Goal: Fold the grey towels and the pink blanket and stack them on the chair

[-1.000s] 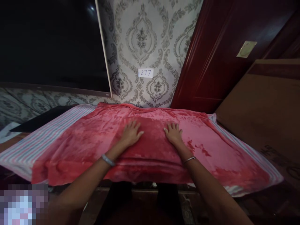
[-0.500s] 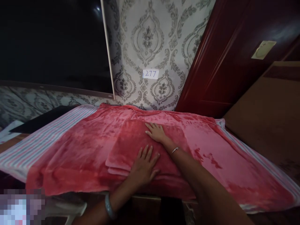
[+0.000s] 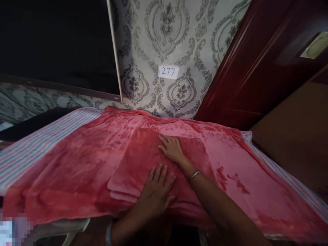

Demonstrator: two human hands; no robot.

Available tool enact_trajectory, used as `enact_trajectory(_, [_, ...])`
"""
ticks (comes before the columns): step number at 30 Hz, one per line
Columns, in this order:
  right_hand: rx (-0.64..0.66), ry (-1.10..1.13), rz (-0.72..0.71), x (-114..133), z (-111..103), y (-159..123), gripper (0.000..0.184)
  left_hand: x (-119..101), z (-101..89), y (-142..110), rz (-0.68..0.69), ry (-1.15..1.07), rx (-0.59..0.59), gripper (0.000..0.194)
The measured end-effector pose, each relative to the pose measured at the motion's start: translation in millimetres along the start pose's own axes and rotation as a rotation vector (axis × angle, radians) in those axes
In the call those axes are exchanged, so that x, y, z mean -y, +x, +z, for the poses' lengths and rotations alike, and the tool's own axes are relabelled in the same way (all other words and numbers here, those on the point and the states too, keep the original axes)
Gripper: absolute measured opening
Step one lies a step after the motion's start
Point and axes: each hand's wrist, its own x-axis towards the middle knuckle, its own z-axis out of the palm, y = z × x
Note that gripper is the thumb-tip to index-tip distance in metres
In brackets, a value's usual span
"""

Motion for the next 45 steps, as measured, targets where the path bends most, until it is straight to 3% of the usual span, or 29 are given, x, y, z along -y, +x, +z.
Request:
enact_trajectory(12, [-0.020,-0.017,0.055,7.4,-6.0,-6.0,0.060,-4.6,-16.3,10.0,-0.016,-0.023,0.025,0.064])
enact_trajectory(16, [0.017,-0.002,0.069,8.4,-11.4,-7.3,0.060,-3.2,-30.4,8.2,0.019,-0.021,0.053,0.059])
enact_trajectory(20, [0.089,0.047,0.137,17.3,-26.8,-0.4,0.062,13.7,-57.1,-0.6,0.002,-0.020,0.024,0.048])
enact_trajectory(24, [0.072,0.109,0.072,46.3,-40.4,19.0,0.061,36.7,-72.2,-14.2,-0.184,0.056,-0.061,0.059])
enact_trajectory(30, [0.094,0.075,-0.054,87.1,-22.9,44.9,0.063,44.2,-47.0,-37.4,-0.271,0.133,-0.084,0.062])
enact_trajectory(36, [0.088,0.086,-0.059,84.0,-1.0,46.8,0.063,44.5,-25.5,-45.8,-0.239,0.172,-0.142,0.062])
enact_trajectory(45, [0.043,0.066,-0.062,85.5,7.0,48.5,0.063,43.5,-19.7,-48.8,-0.210,0.212,-0.258,0.058])
